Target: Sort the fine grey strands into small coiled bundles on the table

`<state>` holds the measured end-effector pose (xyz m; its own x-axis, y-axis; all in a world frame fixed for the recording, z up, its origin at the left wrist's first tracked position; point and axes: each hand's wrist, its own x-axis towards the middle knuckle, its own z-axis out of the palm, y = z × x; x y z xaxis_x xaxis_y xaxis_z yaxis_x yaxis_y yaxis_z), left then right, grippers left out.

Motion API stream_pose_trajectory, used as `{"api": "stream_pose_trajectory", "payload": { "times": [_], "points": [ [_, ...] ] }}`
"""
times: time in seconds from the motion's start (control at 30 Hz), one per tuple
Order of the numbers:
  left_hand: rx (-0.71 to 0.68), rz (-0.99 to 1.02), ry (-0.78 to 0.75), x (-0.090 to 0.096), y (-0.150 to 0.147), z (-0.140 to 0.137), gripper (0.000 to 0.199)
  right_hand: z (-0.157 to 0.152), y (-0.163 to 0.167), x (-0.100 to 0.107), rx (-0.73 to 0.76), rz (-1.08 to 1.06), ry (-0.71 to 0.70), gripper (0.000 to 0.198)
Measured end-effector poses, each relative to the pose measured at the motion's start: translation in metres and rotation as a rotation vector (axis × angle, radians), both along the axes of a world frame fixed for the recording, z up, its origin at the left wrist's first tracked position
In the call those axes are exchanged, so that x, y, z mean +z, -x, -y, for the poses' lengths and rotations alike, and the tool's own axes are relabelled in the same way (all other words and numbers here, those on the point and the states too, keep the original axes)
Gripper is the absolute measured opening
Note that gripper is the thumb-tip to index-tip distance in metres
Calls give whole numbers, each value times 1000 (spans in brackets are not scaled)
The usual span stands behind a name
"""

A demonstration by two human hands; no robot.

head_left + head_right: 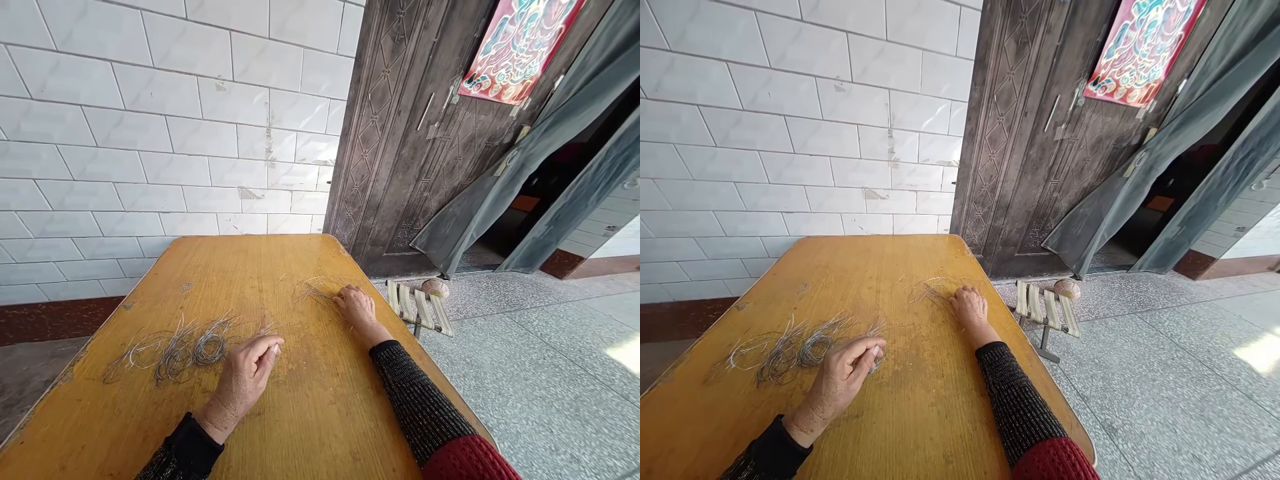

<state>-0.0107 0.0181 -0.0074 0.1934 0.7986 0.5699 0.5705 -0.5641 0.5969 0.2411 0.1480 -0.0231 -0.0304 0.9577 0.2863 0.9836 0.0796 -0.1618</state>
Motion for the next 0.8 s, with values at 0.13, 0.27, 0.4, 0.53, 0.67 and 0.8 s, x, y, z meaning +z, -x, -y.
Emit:
{"api": "stream_pose_trajectory", "payload": {
  "times": [0.13,0.27,0.4,0.53,0.67,0.8],
  "points": [
    [-6,-5,-10,0,0,0,21,1,2,1,-44,-71,-10,17],
    [-17,-4,-32,2,0,1,21,1,2,4,-92,-198,-64,19],
    [-18,-2,-38,3,-1,1,20,0,1,5,-114,-393,-130,21],
    [-19,30,-14,3,-2,1,19,-3,0,5,-78,-638,-204,26],
    [-33,119,42,2,-2,0,18,-5,0,9,37,-882,-280,34],
    [-42,245,161,4,-2,1,15,5,4,23,189,-1009,-303,33]
  ]
}}
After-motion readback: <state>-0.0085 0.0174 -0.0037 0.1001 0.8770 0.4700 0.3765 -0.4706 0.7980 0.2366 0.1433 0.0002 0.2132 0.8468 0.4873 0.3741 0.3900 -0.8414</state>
